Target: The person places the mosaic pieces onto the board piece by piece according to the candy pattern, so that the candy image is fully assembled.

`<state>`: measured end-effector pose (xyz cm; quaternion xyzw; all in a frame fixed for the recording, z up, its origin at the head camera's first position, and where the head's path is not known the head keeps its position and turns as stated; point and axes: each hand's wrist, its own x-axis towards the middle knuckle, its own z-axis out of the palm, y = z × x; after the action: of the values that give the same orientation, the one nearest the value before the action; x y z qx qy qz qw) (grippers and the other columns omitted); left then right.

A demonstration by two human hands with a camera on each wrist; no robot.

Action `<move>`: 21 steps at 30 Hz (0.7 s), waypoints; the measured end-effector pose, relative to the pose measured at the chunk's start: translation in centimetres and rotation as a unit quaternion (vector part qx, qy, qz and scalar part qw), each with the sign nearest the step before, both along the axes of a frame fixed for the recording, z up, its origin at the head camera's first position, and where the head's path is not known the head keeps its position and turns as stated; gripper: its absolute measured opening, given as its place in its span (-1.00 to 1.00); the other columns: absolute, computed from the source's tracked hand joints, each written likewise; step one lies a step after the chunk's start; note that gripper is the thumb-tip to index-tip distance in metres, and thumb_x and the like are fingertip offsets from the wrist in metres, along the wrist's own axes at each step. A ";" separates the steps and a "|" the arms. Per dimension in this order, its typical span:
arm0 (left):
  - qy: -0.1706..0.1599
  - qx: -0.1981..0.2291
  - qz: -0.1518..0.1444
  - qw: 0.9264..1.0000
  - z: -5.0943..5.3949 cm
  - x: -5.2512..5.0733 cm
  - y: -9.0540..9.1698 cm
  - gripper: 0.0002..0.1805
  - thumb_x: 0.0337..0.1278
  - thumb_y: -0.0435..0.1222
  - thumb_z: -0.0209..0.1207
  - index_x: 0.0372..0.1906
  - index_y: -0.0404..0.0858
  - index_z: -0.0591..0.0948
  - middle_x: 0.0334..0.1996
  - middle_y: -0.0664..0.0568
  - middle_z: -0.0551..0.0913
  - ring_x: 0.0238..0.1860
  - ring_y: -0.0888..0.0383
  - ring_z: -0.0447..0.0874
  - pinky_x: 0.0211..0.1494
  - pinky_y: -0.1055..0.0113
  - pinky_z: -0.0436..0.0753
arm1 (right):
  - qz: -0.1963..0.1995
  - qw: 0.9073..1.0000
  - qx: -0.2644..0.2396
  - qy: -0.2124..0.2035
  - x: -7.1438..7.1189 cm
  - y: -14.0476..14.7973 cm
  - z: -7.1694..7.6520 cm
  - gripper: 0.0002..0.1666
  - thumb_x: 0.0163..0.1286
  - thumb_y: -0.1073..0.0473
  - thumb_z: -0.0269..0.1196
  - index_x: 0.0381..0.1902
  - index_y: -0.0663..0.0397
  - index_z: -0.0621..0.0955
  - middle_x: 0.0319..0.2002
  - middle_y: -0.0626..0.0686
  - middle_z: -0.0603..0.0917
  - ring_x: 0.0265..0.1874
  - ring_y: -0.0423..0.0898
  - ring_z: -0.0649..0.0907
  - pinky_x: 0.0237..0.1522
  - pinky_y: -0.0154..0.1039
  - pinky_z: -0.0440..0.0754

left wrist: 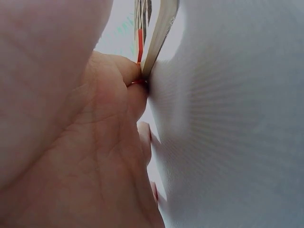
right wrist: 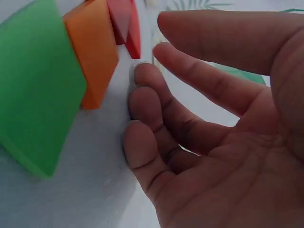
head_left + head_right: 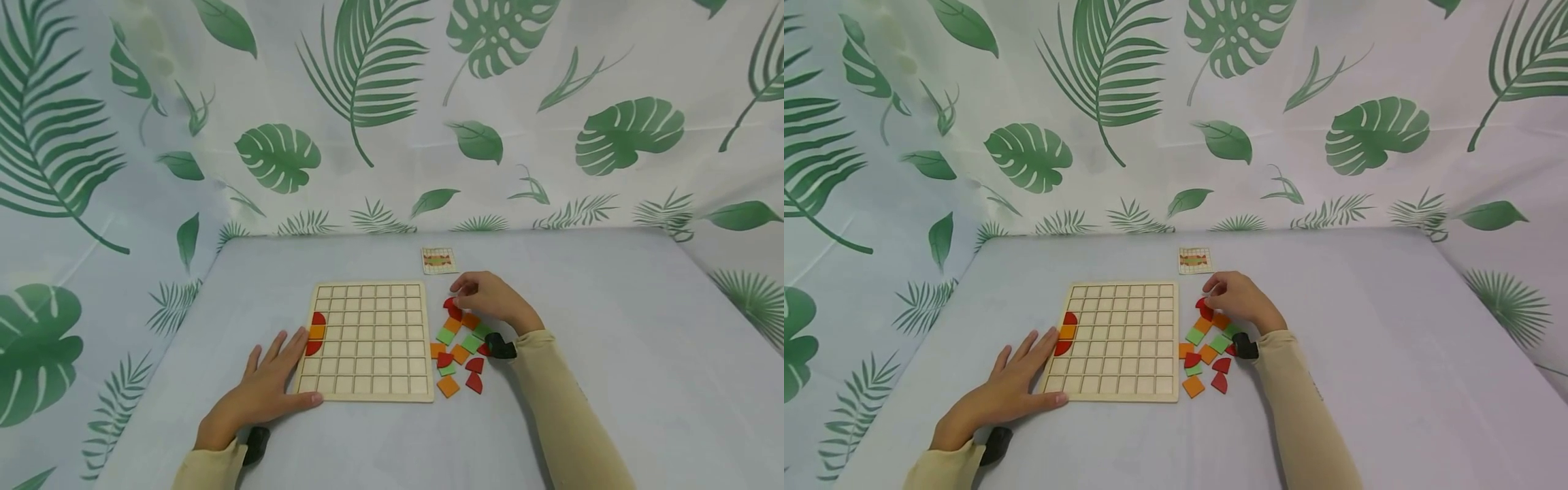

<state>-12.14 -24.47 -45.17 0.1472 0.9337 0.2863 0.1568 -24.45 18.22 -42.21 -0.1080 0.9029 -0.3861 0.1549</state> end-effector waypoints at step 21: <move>0.004 0.002 0.001 1.000 0.2 0.1 0.1 0.30 0.18 0.26 0.43 0.75 -0.28 0.01 0.74 -0.15 -0.04 0.71 -0.31 -0.32 0.55 -0.43 -0.44 | 0.004 1.000 0.014 0.017 -0.1 -0.3 -0.9 -0.83 0.41 0.28 0.36 -0.09 0.16 0.63 -0.20 0.13 0.64 -0.16 0.12 0.59 -0.13 -0.11 0.66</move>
<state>-12.07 -24.34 -44.97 0.1480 0.9337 0.2882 0.1526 -24.58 17.90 -43.13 -0.1156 0.9104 -0.3707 0.1429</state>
